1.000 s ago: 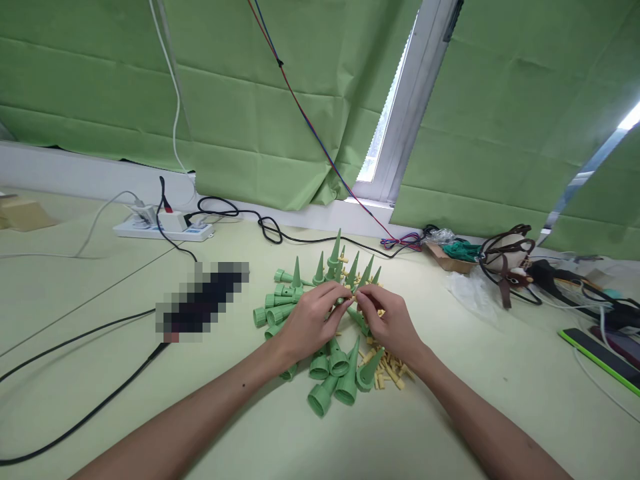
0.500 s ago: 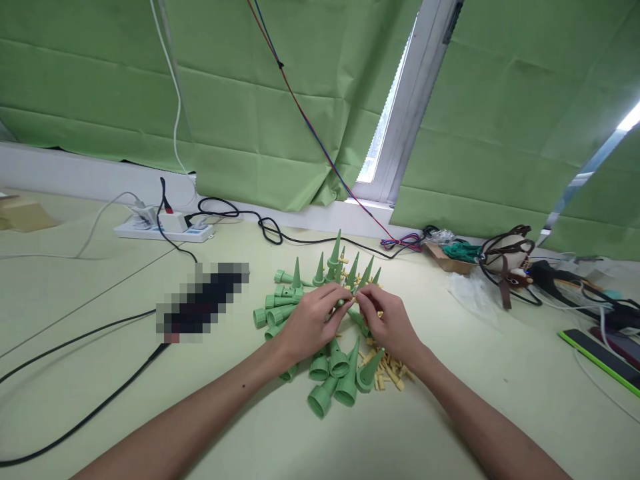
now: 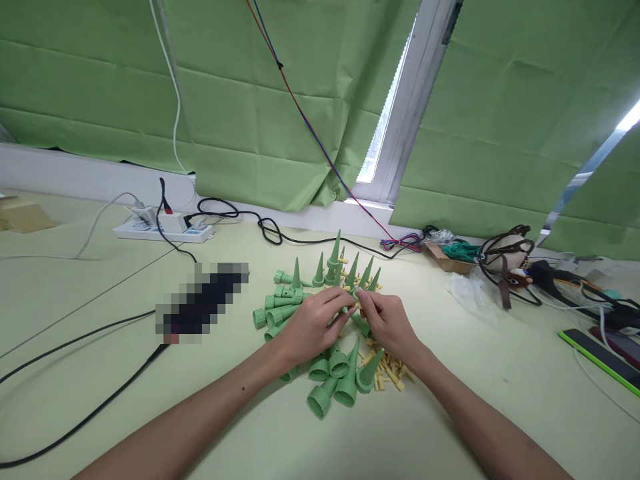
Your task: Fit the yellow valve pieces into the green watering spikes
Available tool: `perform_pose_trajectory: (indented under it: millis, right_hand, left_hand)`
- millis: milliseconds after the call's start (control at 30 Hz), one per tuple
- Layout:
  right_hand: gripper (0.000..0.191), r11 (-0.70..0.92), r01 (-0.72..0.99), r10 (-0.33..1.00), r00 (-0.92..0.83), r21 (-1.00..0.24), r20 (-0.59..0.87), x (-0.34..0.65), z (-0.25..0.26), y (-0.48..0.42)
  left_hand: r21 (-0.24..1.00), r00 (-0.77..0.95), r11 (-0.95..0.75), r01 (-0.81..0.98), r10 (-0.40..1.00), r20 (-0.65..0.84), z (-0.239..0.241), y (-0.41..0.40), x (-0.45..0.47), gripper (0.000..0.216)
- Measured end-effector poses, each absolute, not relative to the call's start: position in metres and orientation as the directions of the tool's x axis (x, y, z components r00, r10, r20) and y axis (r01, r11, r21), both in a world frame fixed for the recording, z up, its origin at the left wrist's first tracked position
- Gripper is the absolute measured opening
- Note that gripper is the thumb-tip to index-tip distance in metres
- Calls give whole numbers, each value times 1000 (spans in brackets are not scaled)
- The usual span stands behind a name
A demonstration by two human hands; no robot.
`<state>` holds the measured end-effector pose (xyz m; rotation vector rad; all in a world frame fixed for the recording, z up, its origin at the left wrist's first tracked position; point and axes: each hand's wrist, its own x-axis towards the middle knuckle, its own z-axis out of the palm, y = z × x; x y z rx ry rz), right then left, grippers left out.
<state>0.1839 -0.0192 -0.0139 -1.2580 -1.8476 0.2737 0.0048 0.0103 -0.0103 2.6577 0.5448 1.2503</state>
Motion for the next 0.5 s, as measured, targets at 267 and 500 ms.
perform_pose_trajectory:
  millis: [267,500]
  right_hand:
    - [40,457,631,839,-72,-626,539,184,-12,-22]
    - [21,478,540,854,-102,-693,511,182,-10,-25]
  left_hand:
    - [343,533,-900,268,435,726,-7,10,6,12]
    - [436,412,-856,279,517,751,-7,11,6,11]
